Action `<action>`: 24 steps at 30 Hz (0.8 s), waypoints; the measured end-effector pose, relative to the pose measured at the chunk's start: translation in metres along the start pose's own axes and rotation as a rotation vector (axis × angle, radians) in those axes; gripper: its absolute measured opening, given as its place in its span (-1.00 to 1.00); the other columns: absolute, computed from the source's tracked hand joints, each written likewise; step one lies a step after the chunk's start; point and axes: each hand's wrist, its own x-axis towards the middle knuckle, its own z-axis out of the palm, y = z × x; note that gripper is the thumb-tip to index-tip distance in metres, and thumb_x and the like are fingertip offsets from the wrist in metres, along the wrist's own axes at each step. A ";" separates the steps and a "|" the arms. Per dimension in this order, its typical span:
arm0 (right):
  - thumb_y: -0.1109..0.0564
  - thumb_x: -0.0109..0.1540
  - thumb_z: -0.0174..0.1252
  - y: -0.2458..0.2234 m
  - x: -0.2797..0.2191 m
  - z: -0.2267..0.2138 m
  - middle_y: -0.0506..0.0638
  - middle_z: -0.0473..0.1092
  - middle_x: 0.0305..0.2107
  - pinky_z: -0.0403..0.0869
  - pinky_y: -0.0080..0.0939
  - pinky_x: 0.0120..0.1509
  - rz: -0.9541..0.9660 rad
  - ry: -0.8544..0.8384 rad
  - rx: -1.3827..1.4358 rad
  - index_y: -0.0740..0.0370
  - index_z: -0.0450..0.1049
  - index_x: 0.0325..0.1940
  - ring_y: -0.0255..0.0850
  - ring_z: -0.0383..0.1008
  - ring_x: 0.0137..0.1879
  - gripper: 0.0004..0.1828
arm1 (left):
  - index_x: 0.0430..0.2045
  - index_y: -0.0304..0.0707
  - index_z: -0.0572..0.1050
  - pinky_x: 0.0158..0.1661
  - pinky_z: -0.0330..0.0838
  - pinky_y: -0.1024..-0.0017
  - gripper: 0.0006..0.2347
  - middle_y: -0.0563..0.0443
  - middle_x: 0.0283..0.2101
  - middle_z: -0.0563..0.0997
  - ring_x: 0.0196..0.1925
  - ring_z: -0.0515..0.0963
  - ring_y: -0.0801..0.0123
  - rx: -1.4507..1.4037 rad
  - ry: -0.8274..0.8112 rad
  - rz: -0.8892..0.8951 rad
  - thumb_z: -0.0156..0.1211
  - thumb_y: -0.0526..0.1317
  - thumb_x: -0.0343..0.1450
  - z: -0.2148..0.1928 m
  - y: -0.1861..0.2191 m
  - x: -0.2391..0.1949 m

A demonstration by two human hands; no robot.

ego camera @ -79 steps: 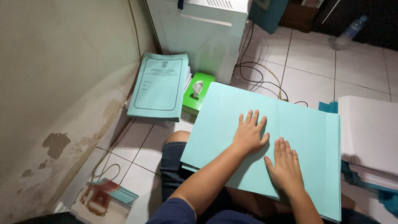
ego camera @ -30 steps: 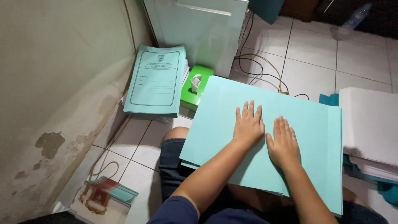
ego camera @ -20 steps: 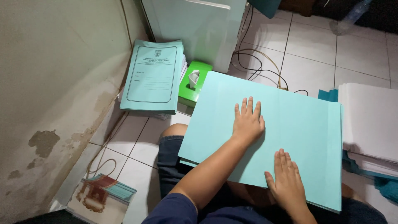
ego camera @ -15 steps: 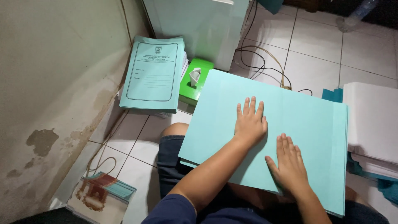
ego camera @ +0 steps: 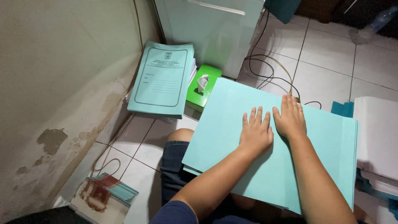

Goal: The person sits on the floor and repeatedly folds light blue paper sheets in half. They smooth the creases with their hands and place the folded sheets onto a stack on the floor.

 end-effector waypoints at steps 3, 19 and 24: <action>-0.36 0.44 -0.49 -0.006 -0.022 -0.008 0.06 -0.24 0.61 -0.34 0.00 0.72 0.016 0.004 0.010 0.20 -0.15 0.66 -0.10 -0.33 0.70 -0.17 | 0.43 -0.19 0.20 0.49 -0.32 -0.15 -0.49 -0.32 0.54 0.11 0.63 -0.04 -0.07 0.010 -0.001 -0.014 -0.28 -0.08 0.53 0.003 -0.001 0.002; -0.15 0.38 -0.30 -0.008 -0.255 0.012 0.10 -0.11 0.57 -0.07 -0.03 0.64 -0.127 0.227 -0.095 0.25 -0.12 0.63 -0.10 -0.14 0.65 -0.22 | 0.46 -0.09 0.09 0.45 -0.18 -0.13 -0.46 0.05 0.55 0.10 0.58 -0.02 -0.01 0.230 -0.108 0.330 -0.33 0.03 0.53 0.028 0.003 0.041; -0.17 0.36 -0.27 -0.006 -0.269 0.017 0.11 -0.08 0.57 -0.02 -0.05 0.66 -0.185 0.322 -0.206 0.27 -0.09 0.62 -0.11 -0.08 0.65 -0.20 | 0.39 -0.13 0.17 0.39 -0.08 -0.16 -0.49 0.05 0.47 0.24 0.51 0.12 0.05 0.239 -0.038 0.349 -0.33 0.02 0.52 0.060 0.005 0.102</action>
